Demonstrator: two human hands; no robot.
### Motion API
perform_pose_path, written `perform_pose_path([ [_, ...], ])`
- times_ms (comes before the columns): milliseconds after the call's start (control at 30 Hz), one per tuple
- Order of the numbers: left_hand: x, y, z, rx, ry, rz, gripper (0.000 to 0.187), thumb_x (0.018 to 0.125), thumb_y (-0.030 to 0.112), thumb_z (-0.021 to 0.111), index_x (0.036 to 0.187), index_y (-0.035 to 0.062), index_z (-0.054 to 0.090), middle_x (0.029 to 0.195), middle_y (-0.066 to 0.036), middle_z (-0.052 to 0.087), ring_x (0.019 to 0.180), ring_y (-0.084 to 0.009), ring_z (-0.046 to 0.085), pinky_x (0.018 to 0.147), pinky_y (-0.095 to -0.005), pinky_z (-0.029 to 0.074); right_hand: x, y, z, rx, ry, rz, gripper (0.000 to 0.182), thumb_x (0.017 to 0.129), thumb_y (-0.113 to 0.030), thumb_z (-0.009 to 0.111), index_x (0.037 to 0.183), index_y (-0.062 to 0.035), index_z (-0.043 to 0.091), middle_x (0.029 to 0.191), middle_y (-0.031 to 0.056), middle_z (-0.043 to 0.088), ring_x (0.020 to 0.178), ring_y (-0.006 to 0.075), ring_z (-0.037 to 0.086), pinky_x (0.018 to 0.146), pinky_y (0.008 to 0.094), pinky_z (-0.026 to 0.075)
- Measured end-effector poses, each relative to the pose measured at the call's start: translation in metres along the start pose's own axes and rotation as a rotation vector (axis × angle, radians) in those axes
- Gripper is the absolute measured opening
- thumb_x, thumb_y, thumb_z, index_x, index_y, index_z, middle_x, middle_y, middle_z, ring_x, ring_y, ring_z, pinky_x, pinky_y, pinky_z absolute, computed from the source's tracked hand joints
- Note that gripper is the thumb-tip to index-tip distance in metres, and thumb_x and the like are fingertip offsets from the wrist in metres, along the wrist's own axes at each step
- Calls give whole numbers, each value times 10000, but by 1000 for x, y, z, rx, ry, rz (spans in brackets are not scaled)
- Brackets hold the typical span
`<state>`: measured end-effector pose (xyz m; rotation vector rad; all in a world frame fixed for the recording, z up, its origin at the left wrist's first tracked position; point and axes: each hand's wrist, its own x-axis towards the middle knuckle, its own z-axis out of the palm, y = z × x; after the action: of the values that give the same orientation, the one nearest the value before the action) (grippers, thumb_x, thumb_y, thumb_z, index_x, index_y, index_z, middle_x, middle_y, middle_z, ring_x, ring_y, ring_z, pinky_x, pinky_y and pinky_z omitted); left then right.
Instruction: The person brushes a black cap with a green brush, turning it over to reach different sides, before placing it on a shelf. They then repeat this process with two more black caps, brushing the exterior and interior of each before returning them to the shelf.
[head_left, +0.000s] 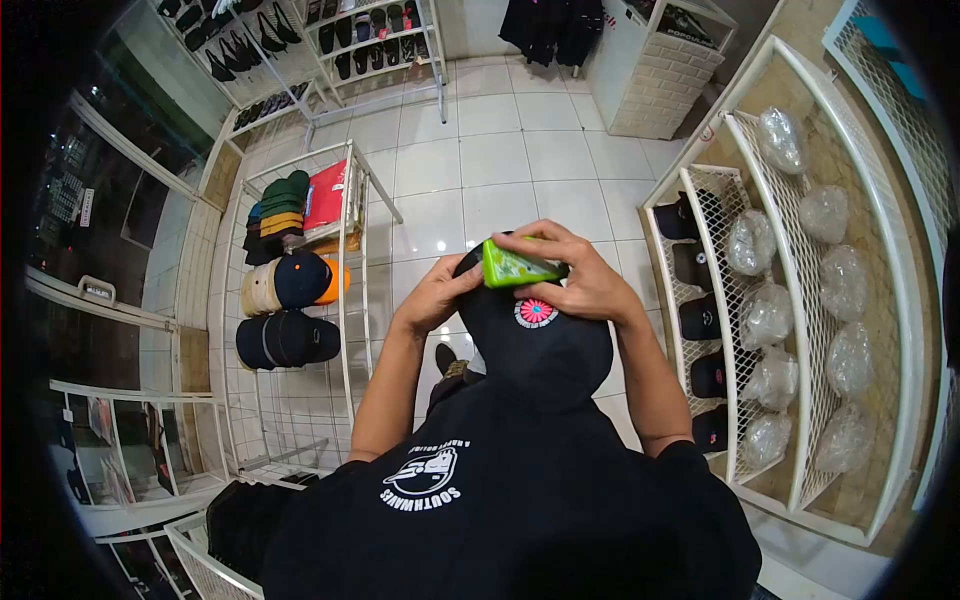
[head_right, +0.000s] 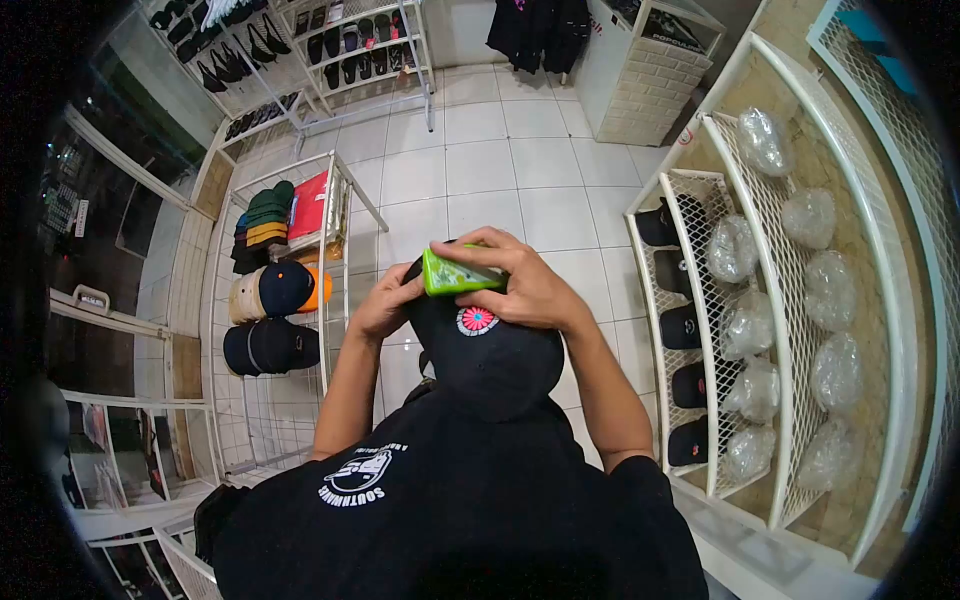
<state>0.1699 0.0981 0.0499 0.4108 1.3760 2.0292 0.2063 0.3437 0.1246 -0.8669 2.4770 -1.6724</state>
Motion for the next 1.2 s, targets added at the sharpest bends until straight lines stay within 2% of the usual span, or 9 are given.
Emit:
perform_pose_path([
  [167, -21, 18, 8, 87, 98, 86, 352, 1028, 273, 637, 1179, -43, 675, 1031, -41, 721, 901, -85, 666, 816, -243, 542, -21, 30, -23, 80, -100, 106, 684, 745, -56, 838, 1387, -208, 658, 1228, 85, 625, 1174, 247, 584, 1036, 374, 455],
  [367, -13, 14, 7, 4, 159, 124, 332, 1020, 260, 652, 1147, -44, 697, 1006, -33, 727, 892, -80, 663, 799, -236, 539, -1, 14, -2, 123, -66, -51, 661, 742, -26, 841, 1353, -224, 686, 1214, 78, 617, 1158, 230, 572, 1059, 358, 426],
  [500, -26, 16, 4, 59, 106, 179, 311, 1003, 233, 677, 1143, -43, 703, 1007, -32, 730, 882, -86, 664, 799, -240, 536, -10, 38, -21, 218, -16, 86, 661, 742, -36, 845, 1358, -209, 682, 1235, 93, 613, 1179, 239, 578, 1071, 363, 425],
  [633, -16, 5, 7, 28, 112, 182, 285, 998, 203, 682, 1137, -45, 706, 997, -36, 732, 874, -89, 666, 800, -244, 536, 3, 9, -5, 30, -93, -106, 674, 719, -74, 865, 1354, -208, 685, 1272, 80, 616, 1209, 245, 557, 1070, 369, 427],
  [700, -19, 5, 0, 6, 115, 199, 295, 986, 216, 700, 1125, -45, 711, 983, -35, 733, 877, -92, 665, 799, -242, 533, 6, 10, -14, 48, -108, -149, 669, 713, -11, 849, 1349, -137, 682, 1287, 77, 611, 1202, 213, 578, 1058, 351, 449],
  [800, -30, 15, 0, 39, 142, 240, 318, 952, 248, 741, 1084, -40, 724, 943, -33, 734, 847, -93, 666, 764, -246, 535, -4, 31, -33, 90, -32, 79, 675, 745, 37, 792, 1384, -131, 654, 1290, 73, 601, 1205, 208, 576, 1056, 341, 444],
  [933, -17, 6, 6, 166, 89, 218, 283, 950, 225, 741, 1073, -30, 729, 918, -26, 732, 827, -91, 666, 734, -253, 537, 5, 4, -10, 28, 65, -58, 637, 802, 9, 767, 1409, -127, 630, 1276, 76, 596, 1199, 200, 571, 1048, 303, 423],
  [1100, -17, 9, 0, 188, 54, 168, 260, 950, 190, 737, 1070, -40, 728, 918, -23, 733, 832, -86, 662, 748, -254, 536, 18, 21, -8, 103, 215, 58, 654, 804, 6, 774, 1424, -127, 615, 1291, 82, 598, 1224, 194, 558, 1080, 313, 398],
  [1200, -24, 8, -2, 112, 62, 252, 254, 941, 175, 746, 1068, -45, 728, 928, -32, 738, 828, -89, 666, 740, -253, 540, -13, 20, -24, 65, -14, 5, 658, 782, -23, 799, 1399, -193, 648, 1224, 67, 612, 1155, 209, 578, 1055, 332, 420],
])
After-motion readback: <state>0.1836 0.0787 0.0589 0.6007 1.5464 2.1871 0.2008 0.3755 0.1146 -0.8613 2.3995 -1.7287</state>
